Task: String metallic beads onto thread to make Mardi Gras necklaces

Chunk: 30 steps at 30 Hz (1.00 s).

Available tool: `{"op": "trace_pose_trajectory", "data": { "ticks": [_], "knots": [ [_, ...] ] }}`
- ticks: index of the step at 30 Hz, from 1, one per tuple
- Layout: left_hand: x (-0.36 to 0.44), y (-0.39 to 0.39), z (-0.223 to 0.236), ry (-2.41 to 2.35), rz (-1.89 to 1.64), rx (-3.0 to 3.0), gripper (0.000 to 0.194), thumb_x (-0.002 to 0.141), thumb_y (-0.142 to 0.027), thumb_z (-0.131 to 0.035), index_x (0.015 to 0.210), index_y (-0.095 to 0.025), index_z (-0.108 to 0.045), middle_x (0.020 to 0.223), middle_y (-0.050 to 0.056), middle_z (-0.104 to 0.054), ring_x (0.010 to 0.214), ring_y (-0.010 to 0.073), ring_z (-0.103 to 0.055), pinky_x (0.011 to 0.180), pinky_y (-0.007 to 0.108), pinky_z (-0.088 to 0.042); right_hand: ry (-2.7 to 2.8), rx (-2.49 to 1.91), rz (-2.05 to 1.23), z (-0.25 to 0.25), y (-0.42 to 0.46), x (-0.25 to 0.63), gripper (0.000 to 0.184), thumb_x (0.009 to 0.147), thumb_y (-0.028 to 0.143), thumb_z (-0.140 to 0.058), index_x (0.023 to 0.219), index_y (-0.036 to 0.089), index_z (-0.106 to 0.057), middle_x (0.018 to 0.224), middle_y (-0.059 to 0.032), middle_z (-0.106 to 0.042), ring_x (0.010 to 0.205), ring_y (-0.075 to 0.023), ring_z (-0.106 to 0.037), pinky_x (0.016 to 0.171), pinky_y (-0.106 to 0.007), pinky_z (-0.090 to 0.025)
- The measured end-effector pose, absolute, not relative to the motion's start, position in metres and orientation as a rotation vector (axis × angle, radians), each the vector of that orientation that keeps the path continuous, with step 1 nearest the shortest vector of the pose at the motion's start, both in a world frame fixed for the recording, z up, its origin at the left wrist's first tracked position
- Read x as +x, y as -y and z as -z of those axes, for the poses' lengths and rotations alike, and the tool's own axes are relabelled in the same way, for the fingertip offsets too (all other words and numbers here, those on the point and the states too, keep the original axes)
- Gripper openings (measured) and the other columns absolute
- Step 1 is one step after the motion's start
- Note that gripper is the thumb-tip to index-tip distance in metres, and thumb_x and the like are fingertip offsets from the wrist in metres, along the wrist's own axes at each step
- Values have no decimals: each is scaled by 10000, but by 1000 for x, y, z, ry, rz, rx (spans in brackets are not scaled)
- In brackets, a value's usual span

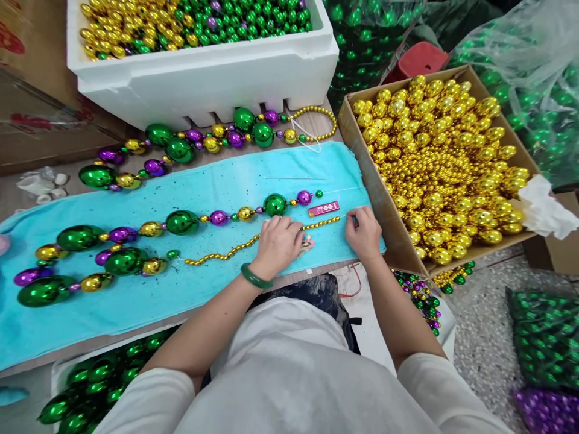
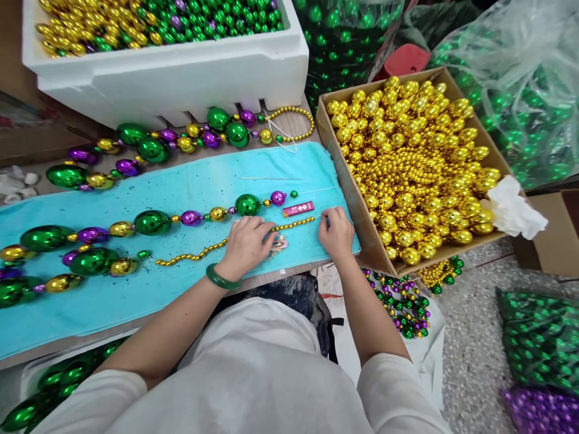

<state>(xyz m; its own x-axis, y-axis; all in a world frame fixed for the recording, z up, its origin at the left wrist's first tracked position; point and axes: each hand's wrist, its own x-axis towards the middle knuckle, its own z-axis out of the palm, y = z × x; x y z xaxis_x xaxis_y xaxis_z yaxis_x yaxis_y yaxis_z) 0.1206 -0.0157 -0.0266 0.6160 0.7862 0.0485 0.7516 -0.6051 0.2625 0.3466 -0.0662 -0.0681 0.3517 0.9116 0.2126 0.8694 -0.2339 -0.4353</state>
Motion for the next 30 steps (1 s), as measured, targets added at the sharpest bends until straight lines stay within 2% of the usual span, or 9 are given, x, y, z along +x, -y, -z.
{"op": "trace_pose_trajectory", "data": {
  "ticks": [6,9,17,24,30],
  "knots": [
    [122,12,34,-1296,-171,2637,239,940,-273,-468,910,-199,-693,891,106,-619,918,287,-535,759,423,-372,1561,-2135,-106,68,67,347,117,864,189,-494,845,205,-608,901,-67,-630,764,-197,-555,639,-305,-349],
    [112,14,29,-1378,-123,2626,205,914,-239,-494,926,-186,-692,910,112,-636,928,296,-544,772,428,-374,1563,-2122,-110,69,67,347,122,867,185,-492,846,202,-611,894,-63,-625,760,-190,-548,642,-297,-351],
    [138,12,24,-1235,-140,2656,259,935,-334,-496,1049,-208,-690,962,98,-645,950,284,-542,804,414,-376,1546,-2091,-126,69,67,347,128,862,165,-487,845,190,-611,890,-61,-616,732,-177,-536,642,-293,-362],
    [137,9,24,-1283,-40,2676,224,924,-240,-469,899,-170,-680,914,109,-630,923,285,-551,777,411,-382,1549,-2084,-145,69,67,348,138,870,162,-476,841,191,-608,873,-58,-611,733,-178,-541,652,-295,-376],
    [132,9,14,-1306,7,2657,228,919,-278,-498,965,-164,-690,928,109,-630,929,296,-555,769,406,-392,1550,-2073,-143,70,67,348,135,873,167,-484,850,191,-615,897,-60,-620,747,-178,-551,649,-293,-378]
  ]
}}
